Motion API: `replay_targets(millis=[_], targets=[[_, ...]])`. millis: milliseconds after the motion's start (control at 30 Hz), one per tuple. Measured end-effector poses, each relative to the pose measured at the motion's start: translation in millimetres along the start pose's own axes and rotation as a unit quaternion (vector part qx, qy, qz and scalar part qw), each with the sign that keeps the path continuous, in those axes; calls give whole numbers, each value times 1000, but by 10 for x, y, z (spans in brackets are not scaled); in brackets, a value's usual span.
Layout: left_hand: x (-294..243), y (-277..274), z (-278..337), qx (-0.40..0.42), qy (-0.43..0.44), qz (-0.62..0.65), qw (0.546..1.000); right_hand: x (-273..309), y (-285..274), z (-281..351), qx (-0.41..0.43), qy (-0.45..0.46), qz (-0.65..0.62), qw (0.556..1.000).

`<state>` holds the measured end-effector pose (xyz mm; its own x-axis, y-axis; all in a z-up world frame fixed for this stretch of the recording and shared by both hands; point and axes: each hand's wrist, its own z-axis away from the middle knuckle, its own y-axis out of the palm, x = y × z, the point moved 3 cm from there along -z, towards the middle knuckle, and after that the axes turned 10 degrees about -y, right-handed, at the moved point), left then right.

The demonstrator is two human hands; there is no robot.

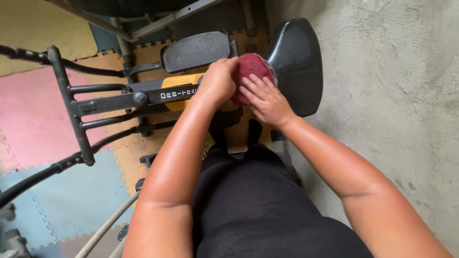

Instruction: Wiping down the seat, handles, and frame of an elliptical machine and an exercise bike using a cleaning cloth.

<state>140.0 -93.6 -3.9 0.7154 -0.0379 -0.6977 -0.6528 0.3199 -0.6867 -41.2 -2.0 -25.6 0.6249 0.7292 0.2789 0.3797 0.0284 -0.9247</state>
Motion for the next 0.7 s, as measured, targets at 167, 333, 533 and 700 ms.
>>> replay_targets(millis=[167, 333, 533, 700], targets=[[-418, 252, 2, -9, 50, -21, 998, -398, -251, 350, 58, 12, 21, 998], [-551, 415, 32, -88, 63, -65, 992, -923, -196, 47, 65, 111, -1, 992], [-500, 739, 19, -15, 20, -248, 968, -925, 2, -245, 7, 266, 23, 964], [-496, 829, -27, 24, 27, -349, 936, -146, -214, 335, -22, 241, -66, 968]])
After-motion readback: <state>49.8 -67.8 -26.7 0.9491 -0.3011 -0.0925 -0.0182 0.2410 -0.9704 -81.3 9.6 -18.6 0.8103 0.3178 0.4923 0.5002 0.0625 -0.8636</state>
